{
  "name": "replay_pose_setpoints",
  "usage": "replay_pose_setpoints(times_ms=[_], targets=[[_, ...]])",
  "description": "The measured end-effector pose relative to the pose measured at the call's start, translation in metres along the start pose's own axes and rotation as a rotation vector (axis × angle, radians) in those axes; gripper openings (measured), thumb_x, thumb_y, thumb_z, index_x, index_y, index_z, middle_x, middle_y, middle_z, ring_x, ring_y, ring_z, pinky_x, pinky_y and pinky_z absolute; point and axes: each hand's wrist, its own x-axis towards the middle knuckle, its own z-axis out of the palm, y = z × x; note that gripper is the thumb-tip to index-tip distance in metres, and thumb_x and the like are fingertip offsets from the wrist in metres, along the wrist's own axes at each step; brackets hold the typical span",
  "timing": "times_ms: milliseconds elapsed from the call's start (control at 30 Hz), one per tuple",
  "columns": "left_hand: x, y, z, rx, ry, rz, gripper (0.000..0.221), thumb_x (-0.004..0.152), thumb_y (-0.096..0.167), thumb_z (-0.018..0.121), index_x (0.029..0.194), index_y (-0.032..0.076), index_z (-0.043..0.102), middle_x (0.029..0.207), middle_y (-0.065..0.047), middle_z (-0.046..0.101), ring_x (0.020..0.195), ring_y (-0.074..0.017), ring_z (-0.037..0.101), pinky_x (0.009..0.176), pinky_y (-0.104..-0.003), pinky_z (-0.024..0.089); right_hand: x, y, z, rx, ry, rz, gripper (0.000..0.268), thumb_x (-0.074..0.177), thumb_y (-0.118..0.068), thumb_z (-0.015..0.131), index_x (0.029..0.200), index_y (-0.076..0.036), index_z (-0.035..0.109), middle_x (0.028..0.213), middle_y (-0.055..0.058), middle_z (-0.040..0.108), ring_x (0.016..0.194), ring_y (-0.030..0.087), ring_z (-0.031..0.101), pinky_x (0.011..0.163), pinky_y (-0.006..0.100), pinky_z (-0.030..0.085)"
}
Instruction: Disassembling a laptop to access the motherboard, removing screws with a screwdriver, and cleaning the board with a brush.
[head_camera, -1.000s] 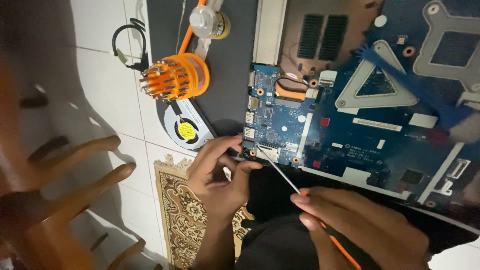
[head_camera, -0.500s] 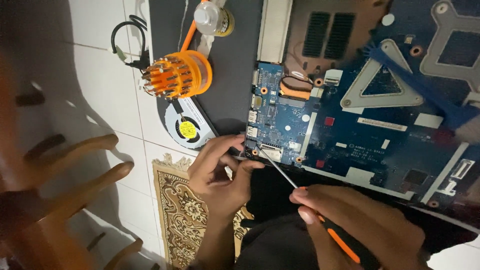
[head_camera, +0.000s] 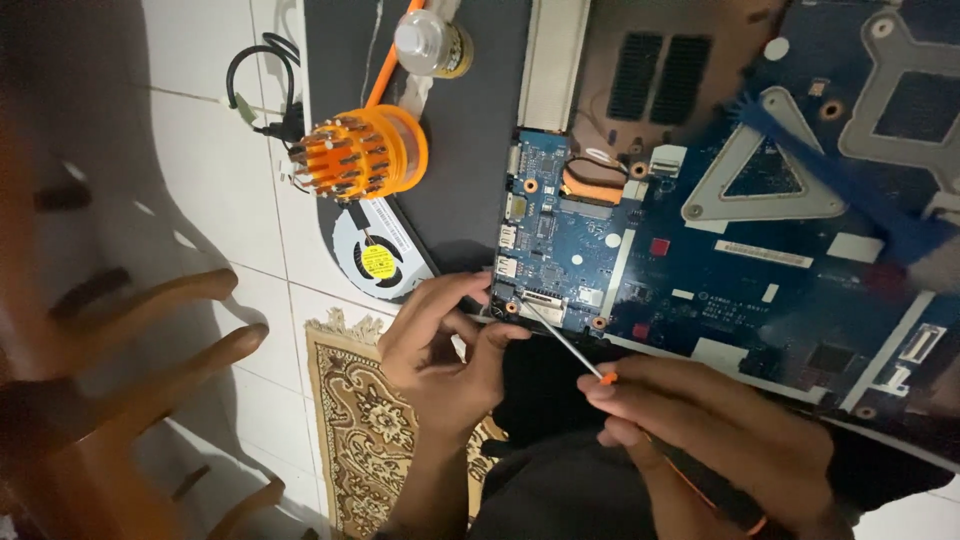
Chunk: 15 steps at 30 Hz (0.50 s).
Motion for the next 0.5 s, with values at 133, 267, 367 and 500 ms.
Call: replay_pose_setpoints(times_ms=[133,267,367,500], targets=[[0.0,0.002,0.001,-0.001,0.005,-0.013,0.049,0.064,-0.018,0.08,0.109,-0.002,0.071,0.1,-0.011,0.072,0.049,-0.0042,0.045,0.05,-0.018,0.042,-0.002,0.004,-0.001,-0.075,-0.108,-0.129,0.031,0.067,-0.011,0.083,0.098,-0.014,0.08,0.112,0.005,0.081,0.095,0.01,0.083,0.086,0.022,0.068],[0.001,0.005,0.001,-0.003,0.004,-0.029,0.048,0.064,-0.019,0.078,0.108,-0.003,0.071,0.101,-0.012,0.071,0.049,-0.0045,0.044,0.054,-0.018,0.044,0.004,-0.003,-0.001,-0.066,-0.059,-0.119,0.029,0.064,-0.009,0.085,0.093,-0.011,0.081,0.11,0.005,0.081,0.092,0.01,0.083,0.085,0.024,0.067],[0.0,0.005,0.001,0.004,0.008,-0.039,0.047,0.065,-0.019,0.079,0.108,-0.002,0.071,0.102,-0.01,0.07,0.051,-0.0042,0.044,0.051,-0.018,0.04,0.008,0.035,-0.03,0.152,-0.556,-0.047,0.044,0.09,-0.023,0.064,0.132,-0.01,0.067,0.147,0.009,0.067,0.111,0.014,0.087,0.096,0.028,0.069],[0.001,0.004,0.0,0.013,0.004,-0.052,0.047,0.064,-0.018,0.079,0.107,-0.002,0.072,0.1,-0.01,0.071,0.05,-0.0038,0.044,0.05,-0.017,0.039,-0.002,-0.006,0.004,0.012,-0.163,0.263,0.036,0.077,-0.031,0.074,0.108,-0.016,0.081,0.118,0.001,0.085,0.069,0.006,0.093,0.068,0.018,0.074]])
